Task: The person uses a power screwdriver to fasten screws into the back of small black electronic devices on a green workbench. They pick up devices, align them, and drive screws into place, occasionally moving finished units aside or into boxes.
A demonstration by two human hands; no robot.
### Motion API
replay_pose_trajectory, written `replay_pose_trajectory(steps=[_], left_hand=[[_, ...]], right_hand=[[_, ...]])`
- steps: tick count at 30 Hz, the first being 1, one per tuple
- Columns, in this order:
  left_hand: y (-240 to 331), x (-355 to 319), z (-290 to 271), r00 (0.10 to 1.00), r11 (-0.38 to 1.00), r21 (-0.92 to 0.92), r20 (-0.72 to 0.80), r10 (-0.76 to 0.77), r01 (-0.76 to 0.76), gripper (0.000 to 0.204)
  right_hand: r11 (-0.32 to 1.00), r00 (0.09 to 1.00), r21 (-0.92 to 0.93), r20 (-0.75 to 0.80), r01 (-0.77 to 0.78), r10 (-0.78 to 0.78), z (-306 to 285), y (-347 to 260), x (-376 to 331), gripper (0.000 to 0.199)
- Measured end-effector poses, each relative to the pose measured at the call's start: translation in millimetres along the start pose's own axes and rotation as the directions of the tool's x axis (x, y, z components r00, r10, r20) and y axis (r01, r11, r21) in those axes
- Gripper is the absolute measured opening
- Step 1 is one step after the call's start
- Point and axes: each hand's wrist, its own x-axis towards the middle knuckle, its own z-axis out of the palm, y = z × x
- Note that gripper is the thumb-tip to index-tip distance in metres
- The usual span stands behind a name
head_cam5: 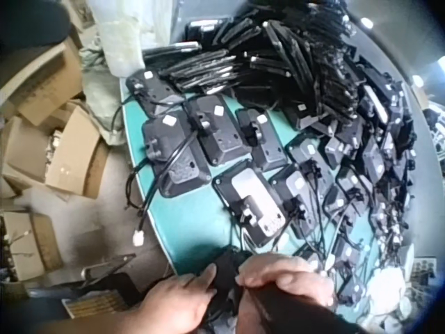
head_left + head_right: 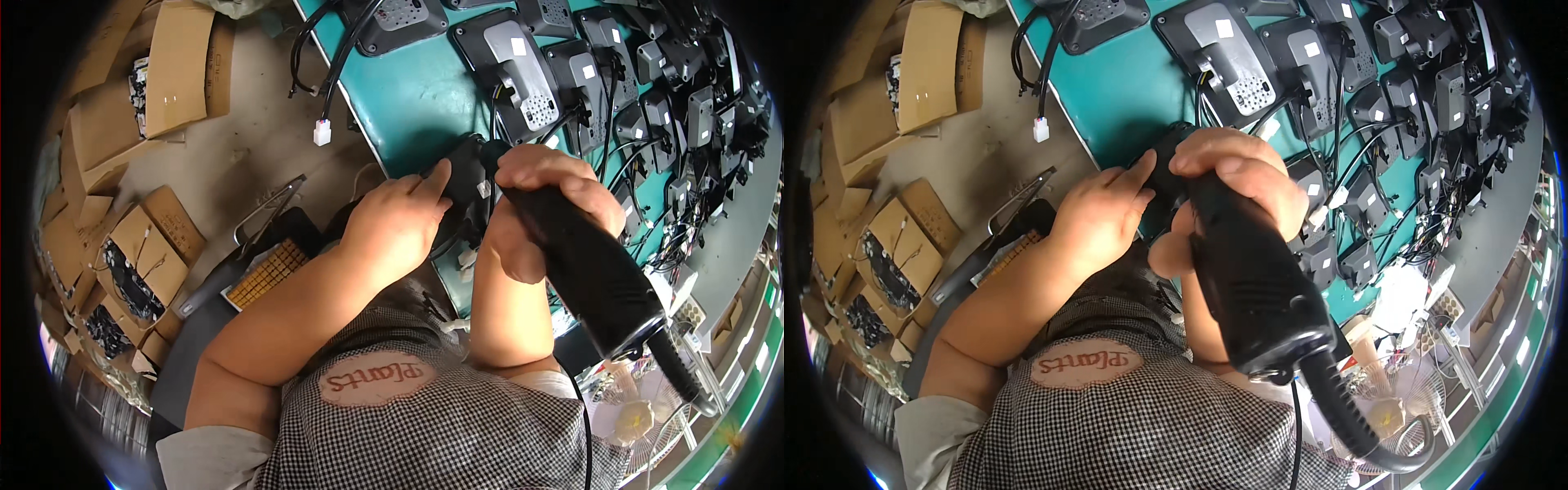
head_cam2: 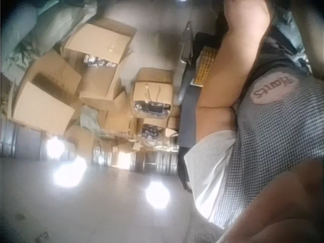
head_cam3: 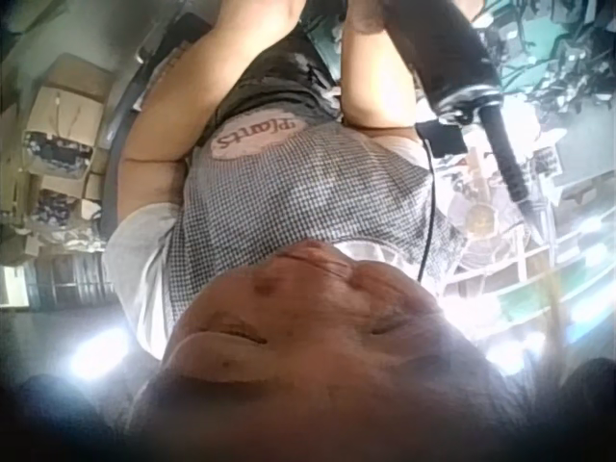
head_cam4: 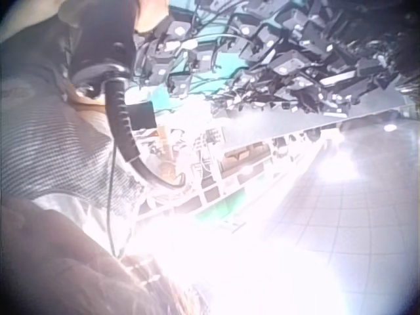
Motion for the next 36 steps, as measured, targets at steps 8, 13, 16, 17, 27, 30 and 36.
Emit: replay_pose_trajectory(steps=[8, 13, 16, 17, 27, 30, 36], left_hand=[[-2.1, -4.1, 2.8, 0.999, 0.999, -0.013, 0.023, -0.047, 0.047, 0.04], [1.5, -5.9, 4.8, 0.997, 0.994, -0.071, 0.018, -0.079, 0.08, 0.038], [-5.7, -7.7, 9.2, 0.997, 0.979, -0.197, -0.04, -0.065, 0.055, 0.039], [-10.4, -8.9, 13.1, 0.996, 0.968, -0.247, -0.069, -0.057, 0.038, 0.04], [-1.9, -16.9, -9.9, 0.954, -0.22, -0.94, 0.286, -0.087, 0.262, 0.068], [12.0, -23.2, -12.5, 0.962, -0.205, -0.946, 0.267, -0.056, 0.251, 0.067], [21.5, -29.2, -5.5, 0.977, -0.137, -0.967, 0.215, 0.004, 0.213, 0.061]], right_hand=[[0.977, 0.935, -0.068, 0.285, -0.2, 0.211, -14.5, -4.5, 22.9, 0.034], [0.972, 0.981, -0.215, 0.146, -0.094, 0.127, -13.7, -3.4, 3.6, 0.069], [0.97, 0.949, -0.148, -0.278, -0.195, 0.148, 3.5, -5.7, -4.4, 0.062], [0.959, 0.917, -0.098, -0.331, -0.267, 0.222, 1.3, -6.4, -4.4, 0.061], [0.864, 0.861, 0.385, -0.259, -0.324, 0.438, -4.3, -88.5, 22.4, 0.071], [0.888, 0.877, 0.342, -0.261, -0.308, 0.404, 3.2, -98.9, 18.5, 0.071], [0.879, 0.842, 0.363, -0.326, -0.309, 0.43, 7.5, -86.7, 6.2, 0.071]])
